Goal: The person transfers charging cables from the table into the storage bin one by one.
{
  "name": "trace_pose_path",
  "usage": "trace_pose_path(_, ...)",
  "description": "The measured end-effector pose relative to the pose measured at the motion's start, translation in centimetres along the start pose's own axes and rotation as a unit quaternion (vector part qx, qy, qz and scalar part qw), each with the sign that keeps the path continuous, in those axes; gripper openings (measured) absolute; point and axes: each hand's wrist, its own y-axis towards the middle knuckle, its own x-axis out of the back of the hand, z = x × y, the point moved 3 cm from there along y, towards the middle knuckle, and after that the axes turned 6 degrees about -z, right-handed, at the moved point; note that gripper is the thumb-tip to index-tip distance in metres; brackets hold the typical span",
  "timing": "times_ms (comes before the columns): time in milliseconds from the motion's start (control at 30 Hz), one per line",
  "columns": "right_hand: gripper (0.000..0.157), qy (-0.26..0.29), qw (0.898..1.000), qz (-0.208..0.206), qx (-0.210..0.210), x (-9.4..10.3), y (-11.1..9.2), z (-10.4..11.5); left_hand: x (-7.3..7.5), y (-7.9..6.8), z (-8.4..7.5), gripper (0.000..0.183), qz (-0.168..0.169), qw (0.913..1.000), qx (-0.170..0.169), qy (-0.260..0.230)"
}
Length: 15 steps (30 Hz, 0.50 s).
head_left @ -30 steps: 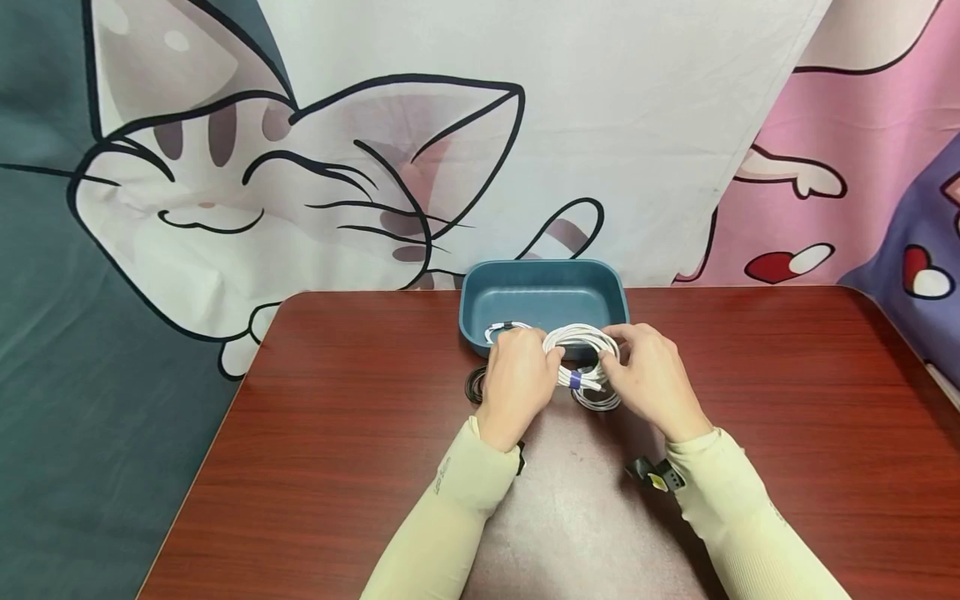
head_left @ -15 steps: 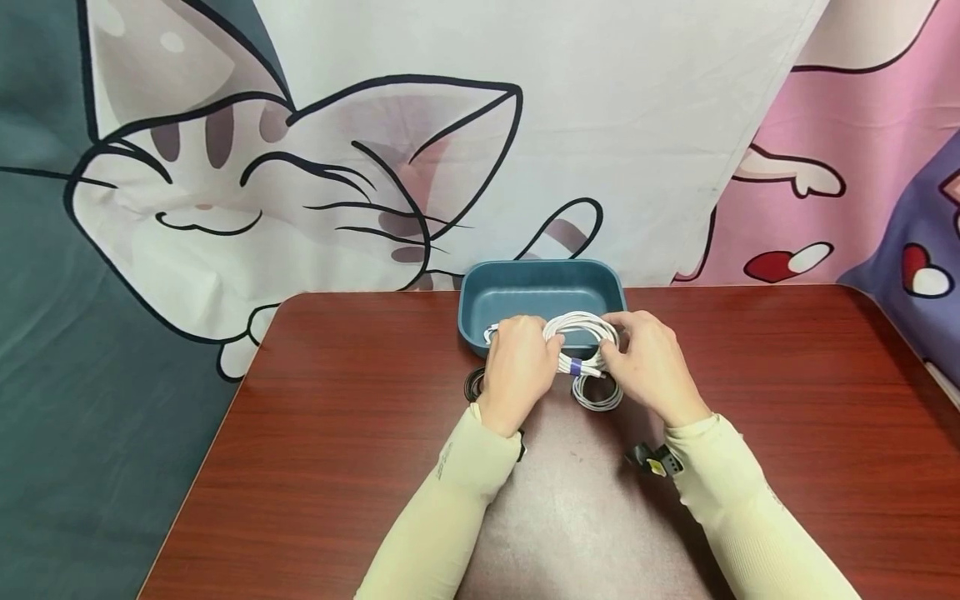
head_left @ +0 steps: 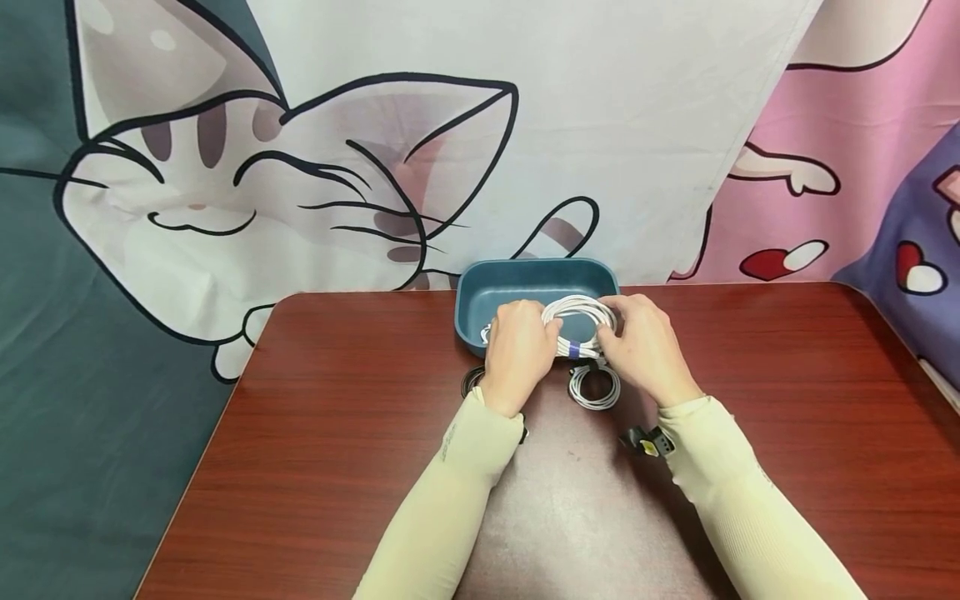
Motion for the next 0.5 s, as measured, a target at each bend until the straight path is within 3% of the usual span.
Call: trace_pose_path(500, 0.036, 0.006, 1.0, 0.004, -0.005, -0.6, 1.7, -0.5, -1.0, 1.7, 0.6, 0.03, 0.015, 0.9992, 0.038, -0.004)
